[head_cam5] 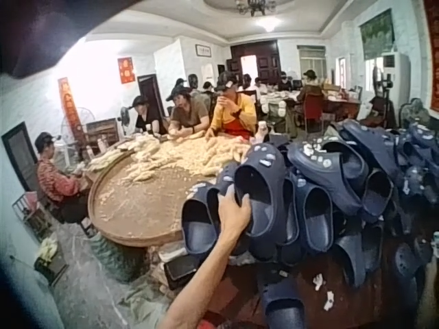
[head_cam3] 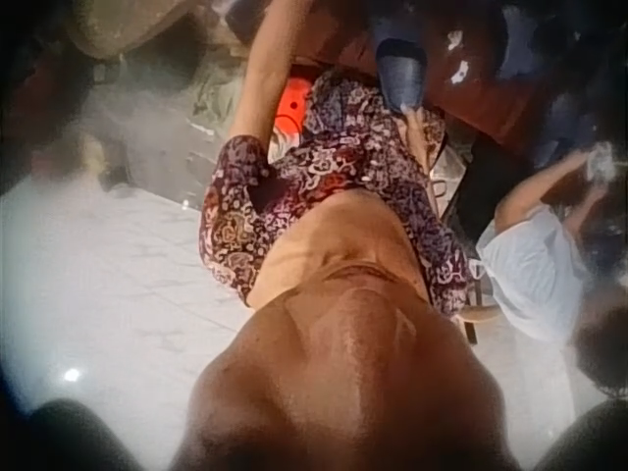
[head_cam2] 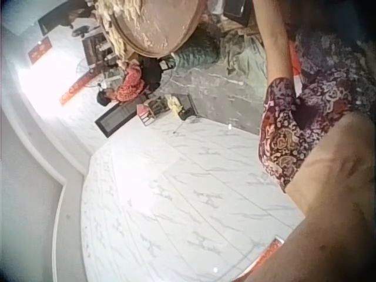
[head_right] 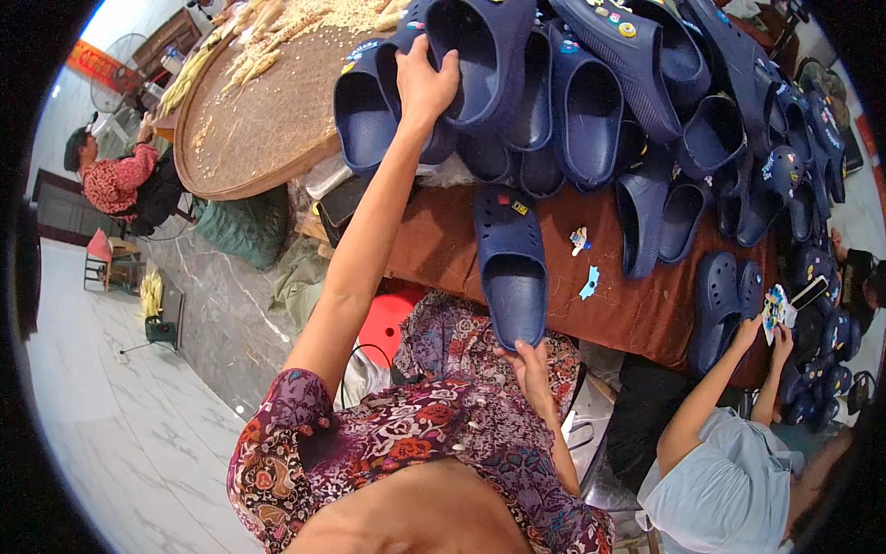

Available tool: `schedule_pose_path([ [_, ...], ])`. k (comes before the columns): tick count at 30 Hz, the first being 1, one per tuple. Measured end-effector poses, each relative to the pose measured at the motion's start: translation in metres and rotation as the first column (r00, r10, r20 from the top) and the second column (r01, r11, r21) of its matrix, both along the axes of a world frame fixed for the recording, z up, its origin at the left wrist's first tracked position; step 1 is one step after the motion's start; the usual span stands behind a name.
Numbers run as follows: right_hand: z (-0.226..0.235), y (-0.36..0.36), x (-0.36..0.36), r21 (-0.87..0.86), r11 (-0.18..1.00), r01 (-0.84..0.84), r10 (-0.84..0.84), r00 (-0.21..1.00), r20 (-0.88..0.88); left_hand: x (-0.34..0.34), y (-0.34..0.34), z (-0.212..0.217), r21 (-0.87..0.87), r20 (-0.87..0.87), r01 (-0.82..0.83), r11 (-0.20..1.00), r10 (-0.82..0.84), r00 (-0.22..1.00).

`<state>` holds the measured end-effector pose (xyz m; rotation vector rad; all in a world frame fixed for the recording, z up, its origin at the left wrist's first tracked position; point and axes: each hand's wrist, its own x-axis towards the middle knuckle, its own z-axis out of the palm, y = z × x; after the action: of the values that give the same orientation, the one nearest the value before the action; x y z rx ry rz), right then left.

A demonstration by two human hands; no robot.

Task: Insert decorative plastic charms into the holes of foam clogs.

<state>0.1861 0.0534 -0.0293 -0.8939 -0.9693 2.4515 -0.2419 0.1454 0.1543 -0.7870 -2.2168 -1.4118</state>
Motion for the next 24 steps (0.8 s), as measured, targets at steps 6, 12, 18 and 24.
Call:
schedule_pose_path([
  [6, 0.0, -0.004, -0.001, 0.017, 0.992, -0.127, 0.126, 0.992, 0.033, 0.011, -0.01, -0.002, 0.045, -0.005, 0.118, 0.992, -0.118, 0.993],
  [12, -0.006, -0.003, -0.005, 0.135, 0.946, -0.295, 0.288, 0.955, 0.074, 0.011, -0.016, -0.01, 0.098, -0.119, 0.131, 0.987, -0.119, 0.986],
  [18, -0.028, 0.001, -0.013, 0.184, 0.817, -0.546, 0.519, 0.836, 0.176, 0.046, -0.049, -0.005, 0.021, -0.207, 0.162, 0.987, -0.154, 0.966],
  [24, 0.009, 0.007, -0.023, 0.164, 0.898, -0.409, 0.37, 0.902, 0.221, 0.101, -0.105, -0.012, 0.117, -0.075, 0.152, 0.982, -0.143, 0.987],
])
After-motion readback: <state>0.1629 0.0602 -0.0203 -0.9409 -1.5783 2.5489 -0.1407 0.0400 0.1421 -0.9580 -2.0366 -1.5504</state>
